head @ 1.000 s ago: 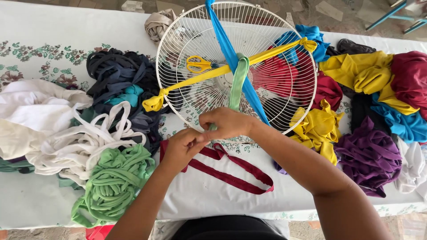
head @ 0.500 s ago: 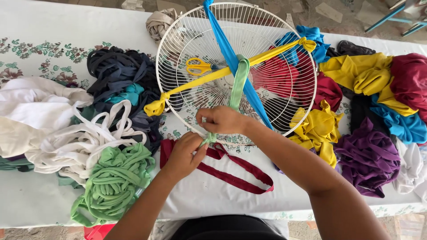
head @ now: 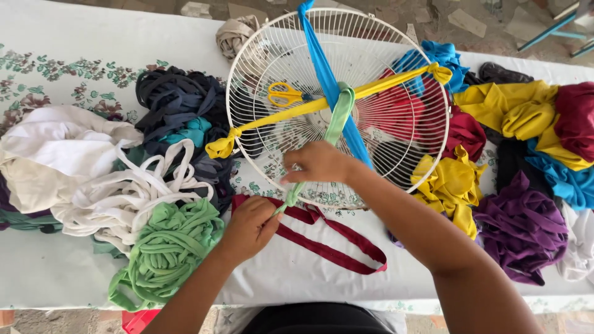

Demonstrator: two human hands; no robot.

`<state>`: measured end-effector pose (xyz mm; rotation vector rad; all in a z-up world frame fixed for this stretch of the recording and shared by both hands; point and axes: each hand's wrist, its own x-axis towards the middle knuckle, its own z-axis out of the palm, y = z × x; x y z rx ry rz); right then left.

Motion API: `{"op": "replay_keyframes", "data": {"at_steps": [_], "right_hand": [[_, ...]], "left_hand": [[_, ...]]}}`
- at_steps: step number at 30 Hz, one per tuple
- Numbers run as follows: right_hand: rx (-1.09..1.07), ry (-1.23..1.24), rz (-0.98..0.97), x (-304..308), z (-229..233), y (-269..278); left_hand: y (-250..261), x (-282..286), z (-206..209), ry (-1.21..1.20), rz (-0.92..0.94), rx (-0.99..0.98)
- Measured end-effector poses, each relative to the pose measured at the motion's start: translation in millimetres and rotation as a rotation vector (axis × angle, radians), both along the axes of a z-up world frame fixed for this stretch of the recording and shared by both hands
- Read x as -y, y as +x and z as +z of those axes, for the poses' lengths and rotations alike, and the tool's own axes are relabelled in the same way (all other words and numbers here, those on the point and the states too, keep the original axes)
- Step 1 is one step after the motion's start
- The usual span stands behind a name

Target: Tying and weaving strips of colorful fabric onto a metal fan guard to create a handmade rug.

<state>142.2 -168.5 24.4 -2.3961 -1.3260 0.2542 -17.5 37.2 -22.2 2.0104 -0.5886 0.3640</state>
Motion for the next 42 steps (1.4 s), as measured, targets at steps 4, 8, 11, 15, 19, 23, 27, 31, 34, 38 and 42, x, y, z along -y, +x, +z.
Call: {"op": "replay_keyframes", "data": {"at_steps": [4,8,11,15,19,23,27,31,34,38,42], "right_hand": [[-0.304,-0.168,-0.010,46.4,43.9,38.8],[-0.132,-0.159,-0.063,82.4,79.5,53.7],[0.214,-0.149,-0.089,100.0,83.3,60.0],[0.418,-0.173,-0.219,125.8,71.5,82.9],[0.484,-0.004,-0.198,183.6,62.7,105.0],[0.424,-0.095,-0.350,226.4,65.3,103.6],[0.205,0.066,-0.538,253.2,58.2,92.3],[0.184,0.046,-0.573,261.6,35.7,60.0],[0.226,0.024,-0.514,264.9,17.0,31.8],[0.296,0.108,-0.555,265.0,0.6,3.4],[0.300,0.179,-0.592,270.6,-9.5,-6.7]], "left_hand": [[10.9,-18.0,14.4,0.128,0.054,0.097],[19.9,1.5,51.9,0.412,0.434,0.022],[23.3,69.7,40.5,0.293,0.316,0.204],[23.0,151.3,47.4,0.345,-0.079,0.408],[37.4,155.6,17.3,0.507,-0.092,0.336],[37.1,98.6,38.2,0.557,-0.093,0.258],[50.0,30.2,51.5,0.672,-0.015,0.218],[57.6,-19.0,61.9,0.643,0.049,0.177],[61.2,-32.7,59.1,0.726,0.177,0.149],[56.1,-18.3,52.4,0.729,0.295,0.204],[44.4,-1.1,38.8,0.570,0.130,0.104]]}}
